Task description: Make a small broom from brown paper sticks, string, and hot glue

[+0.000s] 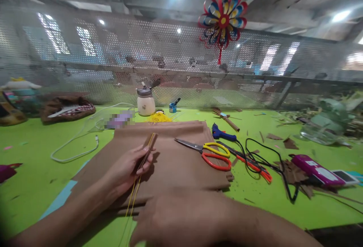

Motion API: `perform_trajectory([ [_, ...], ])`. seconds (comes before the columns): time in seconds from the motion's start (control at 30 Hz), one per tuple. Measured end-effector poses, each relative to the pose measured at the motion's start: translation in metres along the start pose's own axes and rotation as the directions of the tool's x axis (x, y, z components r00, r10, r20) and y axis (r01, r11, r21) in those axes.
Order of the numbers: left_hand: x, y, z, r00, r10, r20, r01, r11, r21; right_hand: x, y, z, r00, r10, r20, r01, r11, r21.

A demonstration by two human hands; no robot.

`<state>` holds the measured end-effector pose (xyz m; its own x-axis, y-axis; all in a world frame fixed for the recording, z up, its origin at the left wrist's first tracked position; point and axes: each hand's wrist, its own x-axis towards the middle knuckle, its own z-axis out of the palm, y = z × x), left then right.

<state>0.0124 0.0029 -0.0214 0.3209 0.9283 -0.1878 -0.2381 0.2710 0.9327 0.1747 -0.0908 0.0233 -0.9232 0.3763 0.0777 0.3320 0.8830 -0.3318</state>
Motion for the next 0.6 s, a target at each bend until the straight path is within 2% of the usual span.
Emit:
perform_trajectory([
  [0.07, 0.001, -0.002, -0.001, 1.000, 0.005, 0.012, -0.005, 1.000, -0.009, -0.002, 0.029, -0.005, 0.964, 0.198, -0.179, -0.181, 0.978, 0.107],
  [0.1, 0.001, -0.003, -0.001, 1.000, 0.005, 0.019, -0.004, 1.000, -0.018, -0.004, 0.046, -0.004, 0.901, 0.312, -0.300, -0.269, 0.947, 0.176],
  [0.13, 0.002, -0.005, -0.002, 1.000, 0.000, 0.028, 0.000, 1.000, -0.025, -0.005, 0.063, -0.002, 0.815, 0.405, -0.414, -0.327, 0.912, 0.249],
  [0.17, 0.003, -0.006, -0.002, 0.999, -0.006, 0.036, 0.007, 1.000, -0.029, -0.007, 0.078, 0.002, 0.728, 0.489, -0.481, -0.361, 0.870, 0.337],
  [0.23, 0.003, -0.008, -0.003, 0.999, -0.015, 0.043, 0.016, 1.000, -0.022, -0.009, 0.102, 0.009, 0.578, 0.604, -0.548, -0.385, 0.795, 0.469],
  [0.27, 0.004, -0.008, -0.004, 0.999, -0.017, 0.044, 0.018, 1.000, -0.014, -0.010, 0.108, 0.012, 0.547, 0.641, -0.538, -0.371, 0.762, 0.531],
  [0.3, 0.004, -0.008, -0.004, 0.999, -0.020, 0.044, 0.020, 1.000, -0.009, -0.009, 0.110, 0.014, 0.543, 0.662, -0.516, -0.344, 0.736, 0.583],
  [0.4, 0.004, -0.009, -0.005, 0.998, -0.025, 0.051, 0.026, 1.000, -0.017, -0.004, 0.097, 0.018, 0.611, 0.653, -0.448, -0.285, 0.709, 0.645],
  [0.5, 0.003, -0.010, -0.005, 0.997, -0.021, 0.073, 0.023, 0.999, -0.024, 0.006, 0.077, 0.028, 0.651, 0.605, -0.458, -0.316, 0.765, 0.561],
  [0.6, 0.002, -0.011, -0.004, 0.998, -0.025, 0.063, 0.026, 1.000, -0.014, 0.016, 0.069, 0.046, 0.696, 0.525, -0.490, -0.313, 0.836, 0.451],
])
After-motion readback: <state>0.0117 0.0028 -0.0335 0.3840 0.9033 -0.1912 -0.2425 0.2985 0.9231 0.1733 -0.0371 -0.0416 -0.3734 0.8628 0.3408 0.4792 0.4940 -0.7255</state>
